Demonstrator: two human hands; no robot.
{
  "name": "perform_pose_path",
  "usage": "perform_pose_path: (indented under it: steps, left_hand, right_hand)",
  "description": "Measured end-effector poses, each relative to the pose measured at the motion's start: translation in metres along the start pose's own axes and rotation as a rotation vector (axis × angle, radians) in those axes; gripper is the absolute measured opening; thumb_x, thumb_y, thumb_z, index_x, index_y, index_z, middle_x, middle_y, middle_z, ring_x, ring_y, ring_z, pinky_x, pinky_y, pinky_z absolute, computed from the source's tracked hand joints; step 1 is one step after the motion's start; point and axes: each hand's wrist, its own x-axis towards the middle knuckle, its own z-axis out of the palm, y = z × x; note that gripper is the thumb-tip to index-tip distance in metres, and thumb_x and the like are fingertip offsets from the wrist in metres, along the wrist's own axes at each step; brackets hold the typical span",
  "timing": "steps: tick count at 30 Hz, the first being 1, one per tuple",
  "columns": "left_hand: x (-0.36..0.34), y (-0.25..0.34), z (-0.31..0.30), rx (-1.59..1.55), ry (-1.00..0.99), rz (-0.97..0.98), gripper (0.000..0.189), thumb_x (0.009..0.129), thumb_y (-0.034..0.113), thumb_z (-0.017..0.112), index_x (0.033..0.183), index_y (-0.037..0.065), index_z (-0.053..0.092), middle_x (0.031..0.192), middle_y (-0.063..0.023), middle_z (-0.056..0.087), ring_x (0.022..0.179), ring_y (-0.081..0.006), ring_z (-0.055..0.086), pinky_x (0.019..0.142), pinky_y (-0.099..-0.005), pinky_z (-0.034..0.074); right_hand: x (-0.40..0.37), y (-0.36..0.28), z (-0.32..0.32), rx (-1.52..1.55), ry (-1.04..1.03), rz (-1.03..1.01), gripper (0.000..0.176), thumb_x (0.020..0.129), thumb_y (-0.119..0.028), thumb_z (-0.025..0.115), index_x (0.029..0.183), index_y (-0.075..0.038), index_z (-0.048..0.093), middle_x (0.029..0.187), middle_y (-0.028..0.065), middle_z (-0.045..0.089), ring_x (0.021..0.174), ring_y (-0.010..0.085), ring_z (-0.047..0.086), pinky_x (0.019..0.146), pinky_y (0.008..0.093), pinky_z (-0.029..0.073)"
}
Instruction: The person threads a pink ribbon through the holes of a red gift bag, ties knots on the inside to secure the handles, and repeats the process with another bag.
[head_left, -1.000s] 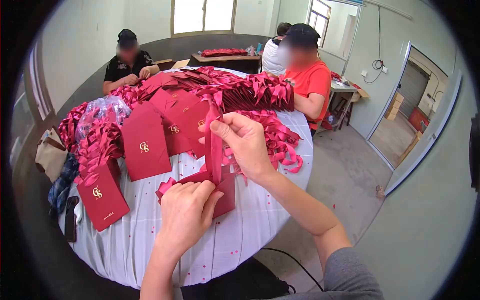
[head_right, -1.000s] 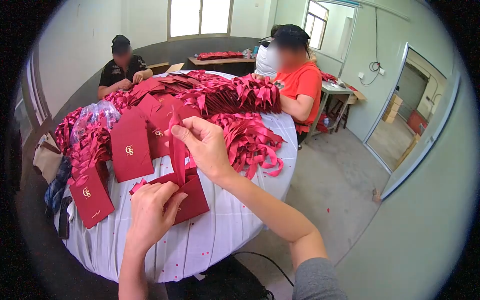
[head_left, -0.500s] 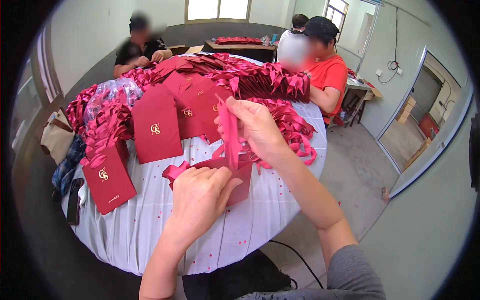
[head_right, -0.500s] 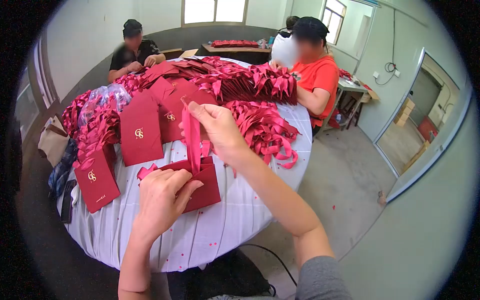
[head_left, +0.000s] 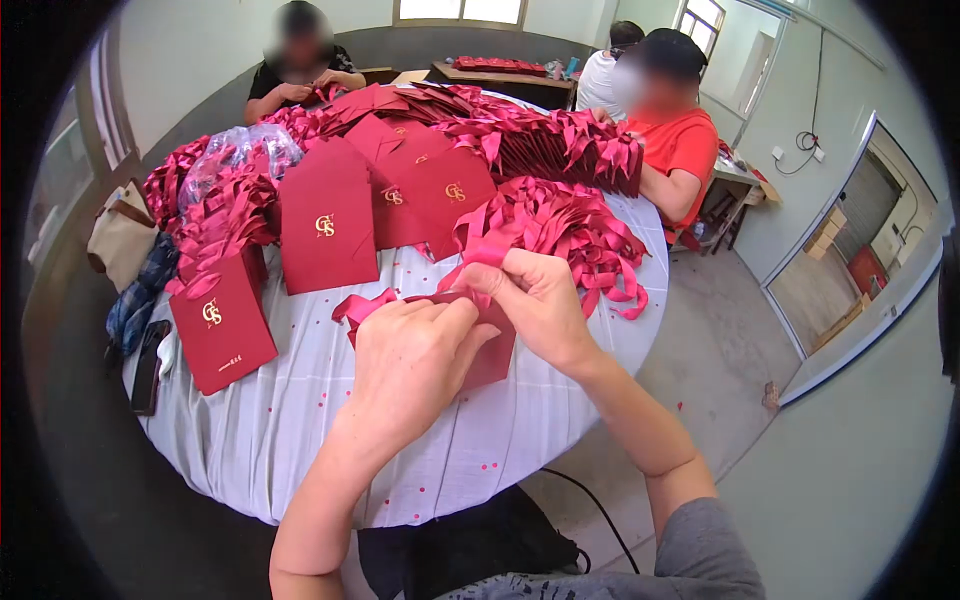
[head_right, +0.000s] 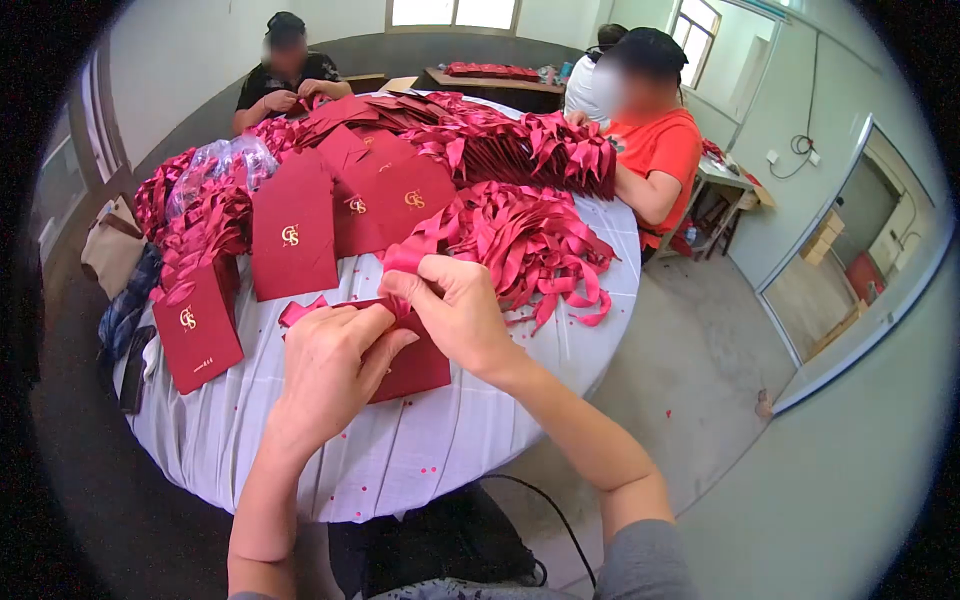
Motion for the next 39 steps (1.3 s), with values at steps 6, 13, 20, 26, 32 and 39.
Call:
perform_pose_path:
  steps: [6, 13, 20, 26, 32, 39]
  left_hand:
    - [-0.002, -0.006, -0.016, 0.003, -0.091, -0.057, 0.015, 0.077, 0.009, 0.068, 0.081, 0.003, 0.054, 0.073, -0.0136, 0.059, 0.073, -0.0302, 0.059, 0.065, -0.0392, 0.044]
    - [-0.052, -0.013, -0.059, -0.007, 0.34, -0.333, 0.015, 0.081, -0.001, 0.067, 0.091, -0.002, 0.057, 0.085, -0.0138, 0.057, 0.071, -0.0269, 0.057, 0.064, -0.0363, 0.046]
    - [-0.077, -0.052, -0.052, -0.652, -0.168, -0.934, 0.05, 0.097, 0.044, 0.047, 0.099, -0.004, 0.062, 0.086, -0.0072, 0.065, 0.081, -0.0119, 0.058, 0.075, -0.0288, 0.045]
    - [-0.05, -0.085, -0.036, -1.382, -0.113, -0.996, 0.036, 0.095, 0.03, 0.056, 0.114, -0.001, 0.059, 0.11, -0.0111, 0.066, 0.093, -0.0146, 0.062, 0.089, -0.0278, 0.046]
    - [-0.031, -0.109, -0.029, -1.351, -0.12, -0.932, 0.015, 0.096, 0.017, 0.052, 0.1, 0.004, 0.059, 0.108, -0.0173, 0.066, 0.099, -0.0233, 0.065, 0.086, -0.0345, 0.051]
    - [-0.039, -0.123, -0.006, -1.656, 0.055, -0.782, 0.02, 0.1, 0.021, 0.045, 0.102, 0.003, 0.053, 0.079, -0.0066, 0.06, 0.07, -0.0205, 0.063, 0.075, -0.036, 0.053]
  right_hand:
    - [0.007, 0.003, 0.016, 0.011, 0.134, -0.058, 0.016, 0.09, -0.008, 0.062, 0.092, 0.008, 0.065, 0.078, 0.0068, 0.067, 0.074, 0.0101, 0.063, 0.067, 0.024, 0.05]
    - [0.027, 0.014, 0.013, 0.091, -0.009, -0.058, 0.018, 0.092, -0.009, 0.059, 0.094, 0.008, 0.065, 0.081, 0.005, 0.067, 0.076, 0.009, 0.062, 0.071, 0.0225, 0.05]
    - [0.023, 0.03, 0.033, 0.069, -0.111, 0.023, 0.018, 0.091, -0.01, 0.061, 0.095, 0.007, 0.064, 0.083, 0.0073, 0.068, 0.077, 0.0111, 0.064, 0.07, 0.0242, 0.05]
    - [0.014, 0.043, 0.037, -0.24, -0.188, -0.137, 0.013, 0.09, -0.006, 0.06, 0.092, 0.005, 0.066, 0.082, 0.0061, 0.066, 0.079, 0.0126, 0.063, 0.071, 0.0255, 0.049]
    - [0.009, 0.054, 0.035, -0.391, -0.236, -0.184, 0.011, 0.088, -0.008, 0.062, 0.089, 0.002, 0.067, 0.077, 0.0089, 0.063, 0.069, 0.014, 0.059, 0.061, 0.0272, 0.045]
    - [0.004, 0.058, 0.042, -0.372, -0.258, -0.28, 0.013, 0.084, -0.008, 0.067, 0.082, 0.003, 0.06, 0.068, 0.0128, 0.052, 0.061, 0.0231, 0.051, 0.056, 0.0335, 0.04]
